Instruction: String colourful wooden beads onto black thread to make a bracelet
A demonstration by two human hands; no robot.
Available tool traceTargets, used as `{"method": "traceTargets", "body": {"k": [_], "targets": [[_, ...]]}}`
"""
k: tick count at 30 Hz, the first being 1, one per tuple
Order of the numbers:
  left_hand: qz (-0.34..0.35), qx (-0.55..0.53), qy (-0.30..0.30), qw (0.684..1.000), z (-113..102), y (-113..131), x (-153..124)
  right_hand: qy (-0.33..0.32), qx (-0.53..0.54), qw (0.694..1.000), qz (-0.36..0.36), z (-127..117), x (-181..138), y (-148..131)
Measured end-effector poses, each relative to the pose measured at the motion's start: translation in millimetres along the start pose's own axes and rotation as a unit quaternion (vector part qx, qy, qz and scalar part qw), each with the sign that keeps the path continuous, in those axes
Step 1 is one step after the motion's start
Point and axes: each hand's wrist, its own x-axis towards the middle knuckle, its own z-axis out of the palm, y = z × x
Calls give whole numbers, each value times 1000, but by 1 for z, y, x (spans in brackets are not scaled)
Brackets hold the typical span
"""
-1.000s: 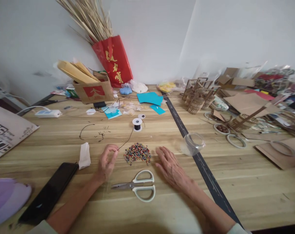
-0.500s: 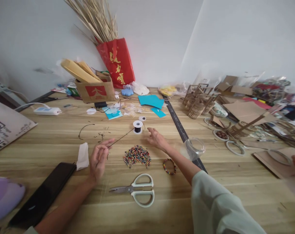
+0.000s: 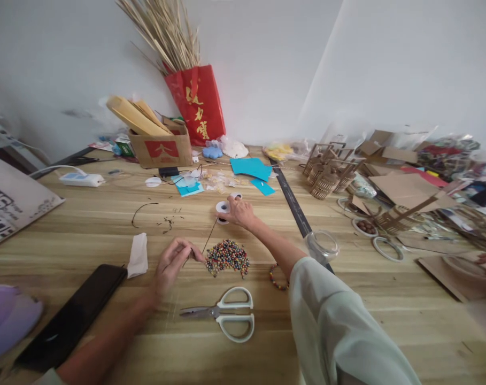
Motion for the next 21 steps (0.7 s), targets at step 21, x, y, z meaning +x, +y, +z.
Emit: {"method": "traceTargets", "body": {"k": [21], "targets": [[-276, -171, -280, 904, -44, -13, 13, -104, -69, 987, -103, -27, 27, -2]]}}
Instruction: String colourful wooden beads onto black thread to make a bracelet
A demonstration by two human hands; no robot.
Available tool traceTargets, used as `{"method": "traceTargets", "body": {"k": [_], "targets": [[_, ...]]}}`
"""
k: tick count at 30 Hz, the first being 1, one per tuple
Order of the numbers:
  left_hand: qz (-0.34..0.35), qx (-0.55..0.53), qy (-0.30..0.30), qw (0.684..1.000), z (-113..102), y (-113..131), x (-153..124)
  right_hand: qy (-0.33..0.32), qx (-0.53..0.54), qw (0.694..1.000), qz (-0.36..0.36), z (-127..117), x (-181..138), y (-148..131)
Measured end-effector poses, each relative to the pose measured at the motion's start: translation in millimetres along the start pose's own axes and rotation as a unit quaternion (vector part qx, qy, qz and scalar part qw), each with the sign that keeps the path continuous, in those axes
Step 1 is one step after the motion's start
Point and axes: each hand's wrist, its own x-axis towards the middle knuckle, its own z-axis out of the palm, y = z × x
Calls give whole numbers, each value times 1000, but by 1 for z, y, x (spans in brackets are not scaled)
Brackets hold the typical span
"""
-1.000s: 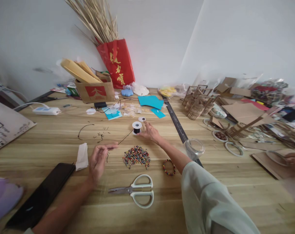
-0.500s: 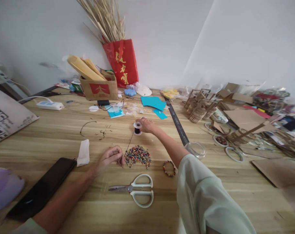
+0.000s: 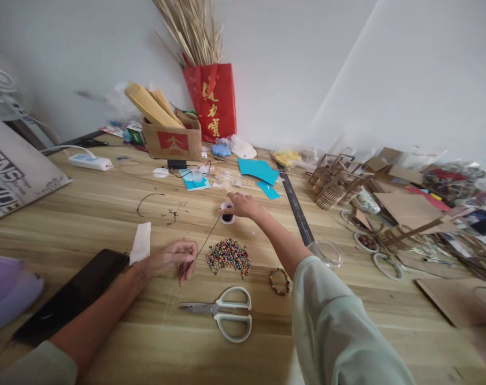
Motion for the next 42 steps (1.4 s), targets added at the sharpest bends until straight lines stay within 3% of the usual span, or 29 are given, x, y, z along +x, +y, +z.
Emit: {"method": "traceTargets", "body": {"k": [4, 8, 12, 19, 29, 38, 42], "targets": [[-15, 13, -72, 997, -3, -4, -1, -11, -22, 1000, 9, -9, 0, 16], [-37, 30, -124, 991, -1, -2, -2, 9, -66, 996, 63, -20, -5, 34], [-51, 47, -154, 986, 4, 3, -2, 31, -70, 995, 59, -22, -9, 27], [-73, 46, -180, 980, 5, 2, -3, 22, -54, 998, 17, -3, -6, -9], [-103, 32, -201, 974, 1, -2, -2, 25, -105, 989, 97, -24, -9, 45], [-115, 16, -193, 974, 6, 2, -8, 41, -62, 996, 49, -8, 1, 11], [-111, 21, -197, 974, 4, 1, -7, 38, -48, 998, 31, -3, 0, 12]]}}
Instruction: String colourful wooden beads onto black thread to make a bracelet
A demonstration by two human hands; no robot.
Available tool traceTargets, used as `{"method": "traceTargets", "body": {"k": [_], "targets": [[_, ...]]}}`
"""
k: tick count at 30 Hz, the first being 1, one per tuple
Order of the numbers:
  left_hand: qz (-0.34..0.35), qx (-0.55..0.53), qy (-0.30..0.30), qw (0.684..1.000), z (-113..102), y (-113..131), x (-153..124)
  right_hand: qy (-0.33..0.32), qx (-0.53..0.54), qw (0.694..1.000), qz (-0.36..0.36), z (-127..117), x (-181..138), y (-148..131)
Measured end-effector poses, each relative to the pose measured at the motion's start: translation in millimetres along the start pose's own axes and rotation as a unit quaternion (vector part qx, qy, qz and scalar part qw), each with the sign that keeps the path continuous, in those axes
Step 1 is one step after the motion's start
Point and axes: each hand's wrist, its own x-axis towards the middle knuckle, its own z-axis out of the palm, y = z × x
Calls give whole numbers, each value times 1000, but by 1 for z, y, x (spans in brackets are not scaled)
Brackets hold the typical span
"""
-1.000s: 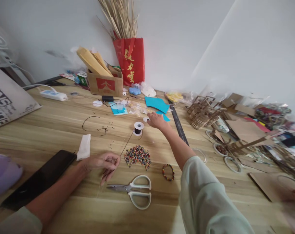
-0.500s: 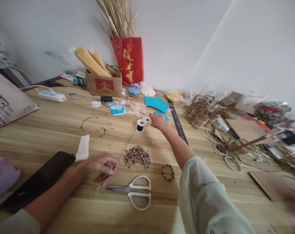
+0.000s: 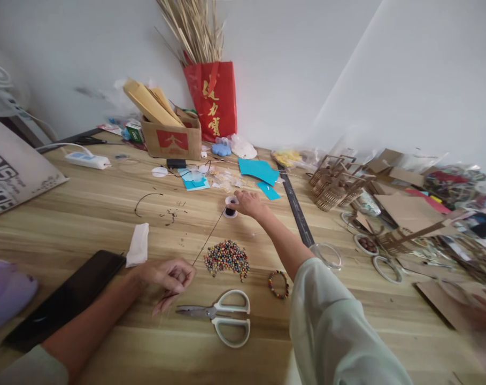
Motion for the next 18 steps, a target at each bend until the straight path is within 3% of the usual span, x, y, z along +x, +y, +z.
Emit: {"method": "traceTargets", "body": {"k": [4, 10, 14, 18], "targets": [[2, -9, -10, 1000, -3, -2, 1, -4, 16, 999, -32, -4, -5, 22], [58, -52, 16, 997, -6, -8, -2, 51, 47, 995, -67, -4, -34, 34], [129, -77, 77, 986, -15, -11, -3, 74, 182, 967, -164, 26, -70, 23], [202, -79, 168, 962, -23, -6, -3, 67, 265, 939, -211, 65, -101, 6]]}}
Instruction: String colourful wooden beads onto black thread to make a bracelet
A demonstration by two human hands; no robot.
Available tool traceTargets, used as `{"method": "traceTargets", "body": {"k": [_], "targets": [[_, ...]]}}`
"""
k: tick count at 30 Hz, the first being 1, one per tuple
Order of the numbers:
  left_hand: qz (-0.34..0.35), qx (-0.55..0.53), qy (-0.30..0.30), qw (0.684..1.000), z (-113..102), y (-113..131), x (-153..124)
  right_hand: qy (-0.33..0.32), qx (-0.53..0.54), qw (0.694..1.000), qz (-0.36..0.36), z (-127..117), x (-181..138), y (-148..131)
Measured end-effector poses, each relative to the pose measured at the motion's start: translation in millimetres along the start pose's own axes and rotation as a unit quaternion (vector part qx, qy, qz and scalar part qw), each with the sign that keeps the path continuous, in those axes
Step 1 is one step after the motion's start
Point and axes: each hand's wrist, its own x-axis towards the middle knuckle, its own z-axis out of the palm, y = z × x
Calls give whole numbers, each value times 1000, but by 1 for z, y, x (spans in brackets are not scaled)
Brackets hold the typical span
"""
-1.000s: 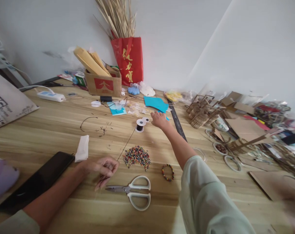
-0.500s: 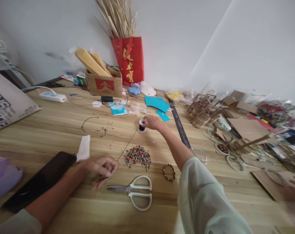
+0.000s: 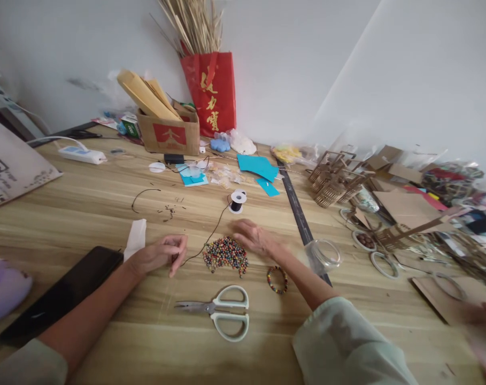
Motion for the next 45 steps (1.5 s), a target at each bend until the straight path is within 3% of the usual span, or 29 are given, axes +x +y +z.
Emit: {"method": "traceTargets", "body": {"k": [4, 10, 23, 36, 40, 45], "targets": [[84, -19, 91, 992, -2, 8, 3, 4, 40, 999, -28, 27, -5, -8], [165, -86, 191, 964, -4, 13, 2, -17, 82, 993, -79, 39, 8, -16], [162, -113, 206, 958, -4, 13, 3, -51, 90, 985, -136, 37, 15, -29], [183, -132, 220, 949, -7, 19, 0, -81, 54, 980, -172, 43, 14, -26], [169, -79, 228, 956, -5, 12, 6, -88, 51, 979, -175, 42, 12, -27], [140, 114, 287, 941, -2, -4, 15, -98, 36, 979, -177, 39, 11, -32]]}}
